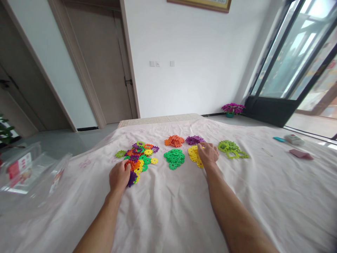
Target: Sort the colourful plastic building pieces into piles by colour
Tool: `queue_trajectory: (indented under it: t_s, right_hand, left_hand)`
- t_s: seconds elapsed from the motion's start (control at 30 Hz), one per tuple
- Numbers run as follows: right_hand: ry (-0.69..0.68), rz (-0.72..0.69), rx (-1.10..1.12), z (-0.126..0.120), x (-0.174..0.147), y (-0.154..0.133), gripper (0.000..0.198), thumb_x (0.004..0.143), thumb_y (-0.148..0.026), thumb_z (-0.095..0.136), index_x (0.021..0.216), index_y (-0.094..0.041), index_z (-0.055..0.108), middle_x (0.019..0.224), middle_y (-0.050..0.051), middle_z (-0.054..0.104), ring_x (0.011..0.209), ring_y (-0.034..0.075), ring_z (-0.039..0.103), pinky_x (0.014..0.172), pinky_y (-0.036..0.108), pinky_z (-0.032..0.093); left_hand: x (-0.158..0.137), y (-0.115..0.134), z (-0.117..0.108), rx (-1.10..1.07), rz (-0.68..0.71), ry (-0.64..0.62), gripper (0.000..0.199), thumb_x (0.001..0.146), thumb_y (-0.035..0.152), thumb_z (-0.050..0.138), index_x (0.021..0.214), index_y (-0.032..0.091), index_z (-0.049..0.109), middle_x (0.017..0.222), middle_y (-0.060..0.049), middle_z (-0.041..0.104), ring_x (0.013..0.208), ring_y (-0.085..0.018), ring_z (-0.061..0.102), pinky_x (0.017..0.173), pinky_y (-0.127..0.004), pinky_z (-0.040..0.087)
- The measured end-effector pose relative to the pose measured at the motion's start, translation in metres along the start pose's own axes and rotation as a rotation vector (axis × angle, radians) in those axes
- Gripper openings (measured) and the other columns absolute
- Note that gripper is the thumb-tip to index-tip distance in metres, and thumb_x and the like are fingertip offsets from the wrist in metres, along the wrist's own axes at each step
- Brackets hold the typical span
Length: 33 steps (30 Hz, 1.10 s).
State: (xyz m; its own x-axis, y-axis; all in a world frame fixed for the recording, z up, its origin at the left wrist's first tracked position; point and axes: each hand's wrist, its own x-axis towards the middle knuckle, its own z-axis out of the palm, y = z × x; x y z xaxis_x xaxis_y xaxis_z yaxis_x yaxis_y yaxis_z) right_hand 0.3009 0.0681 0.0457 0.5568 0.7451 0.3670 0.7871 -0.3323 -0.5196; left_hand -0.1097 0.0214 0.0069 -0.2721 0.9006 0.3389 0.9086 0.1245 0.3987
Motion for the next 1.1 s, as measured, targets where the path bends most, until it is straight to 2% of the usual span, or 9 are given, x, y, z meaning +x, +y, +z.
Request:
queue_trajectory:
  t_s: [0.17,0.3,0.5,0.63,0.77,0.87,0.93,1.0,1.1]
  right_hand:
    - [-0.105,-0.278,-0.079,0.017,-0.014,-0.009,0.048,0.085,-0.056,0.056,0.124,-0.032,0.068,0.14,0.006,0.053,0.127,0.031,0.041,0.106,0.047,0.027]
    - [-0.17,-0.343,-0.137,0.025,-0.017,-0.007,0.037,0.084,-0.049,0.059,0.113,-0.03,0.073,0.131,0.007,0.059,0.125,0.031,0.042,0.106,0.047,0.027]
    - [-0.048,-0.307,-0.143,0.023,-0.014,-0.008,0.038,0.085,-0.047,0.059,0.113,-0.026,0.072,0.133,0.009,0.059,0.13,0.033,0.037,0.109,0.051,0.02]
    - [-0.001,-0.471,-0.044,0.017,-0.028,-0.036,0.03,0.09,-0.037,0.055,0.114,-0.026,0.071,0.129,0.006,0.063,0.129,0.028,0.039,0.11,0.045,0.022]
    - [-0.195,-0.804,0.041,0.015,-0.066,-0.079,0.026,0.094,-0.032,0.053,0.11,-0.025,0.072,0.118,0.006,0.069,0.121,0.025,0.047,0.109,0.04,0.028]
    - [-0.3,-0.994,0.045,0.021,-0.097,-0.102,0.034,0.096,-0.034,0.052,0.126,-0.024,0.064,0.128,0.006,0.065,0.133,0.025,0.039,0.114,0.042,0.022]
    - [-0.353,-1.048,0.026,0.028,-0.111,-0.11,0.041,0.097,-0.036,0.051,0.136,-0.024,0.056,0.138,0.006,0.06,0.141,0.026,0.031,0.117,0.046,0.017]
    - [-0.416,-1.079,0.003,0.034,-0.118,-0.112,0.04,0.098,-0.037,0.051,0.136,-0.026,0.056,0.139,0.005,0.059,0.143,0.025,0.029,0.118,0.047,0.016]
    - [-0.486,-1.115,-0.013,0.039,-0.121,-0.115,0.027,0.096,-0.035,0.056,0.119,-0.028,0.067,0.123,0.003,0.069,0.135,0.023,0.04,0.116,0.043,0.02]
  left_hand:
    - [-0.001,-0.001,0.001,-0.008,0.013,0.004,0.043,0.092,0.033,0.039,0.123,0.017,0.065,0.122,-0.01,0.07,0.113,-0.025,0.063,0.099,-0.035,0.045]
    - [-0.001,-0.002,0.002,-0.007,0.016,0.006,0.043,0.093,0.033,0.039,0.123,0.017,0.065,0.122,-0.009,0.07,0.113,-0.025,0.063,0.099,-0.035,0.044]
    - [-0.002,-0.001,0.005,0.03,0.047,0.032,0.042,0.094,0.031,0.038,0.126,0.016,0.062,0.124,-0.01,0.068,0.116,-0.024,0.061,0.101,-0.034,0.043]
    - [-0.004,0.006,0.004,0.059,0.087,0.041,0.044,0.095,0.031,0.038,0.129,0.013,0.059,0.129,-0.012,0.065,0.119,-0.024,0.058,0.103,-0.035,0.041]
    - [-0.01,0.017,0.0,0.101,0.093,0.027,0.048,0.094,0.035,0.043,0.136,0.015,0.055,0.137,-0.015,0.06,0.127,-0.026,0.052,0.107,-0.04,0.038]
    - [-0.015,0.024,-0.002,0.131,0.07,-0.007,0.052,0.093,0.042,0.045,0.139,0.019,0.052,0.143,-0.017,0.054,0.131,-0.029,0.048,0.107,-0.048,0.036]
    - [-0.018,0.027,-0.003,0.145,0.066,-0.029,0.054,0.094,0.046,0.043,0.141,0.02,0.049,0.146,-0.017,0.051,0.134,-0.031,0.045,0.107,-0.053,0.034]
    - [-0.019,0.029,-0.003,0.154,0.063,-0.046,0.056,0.094,0.048,0.041,0.142,0.021,0.048,0.148,-0.017,0.049,0.136,-0.032,0.043,0.108,-0.057,0.031]
    - [-0.02,0.031,-0.002,0.162,0.05,-0.059,0.056,0.094,0.049,0.042,0.142,0.021,0.048,0.149,-0.018,0.047,0.137,-0.034,0.041,0.109,-0.062,0.028]
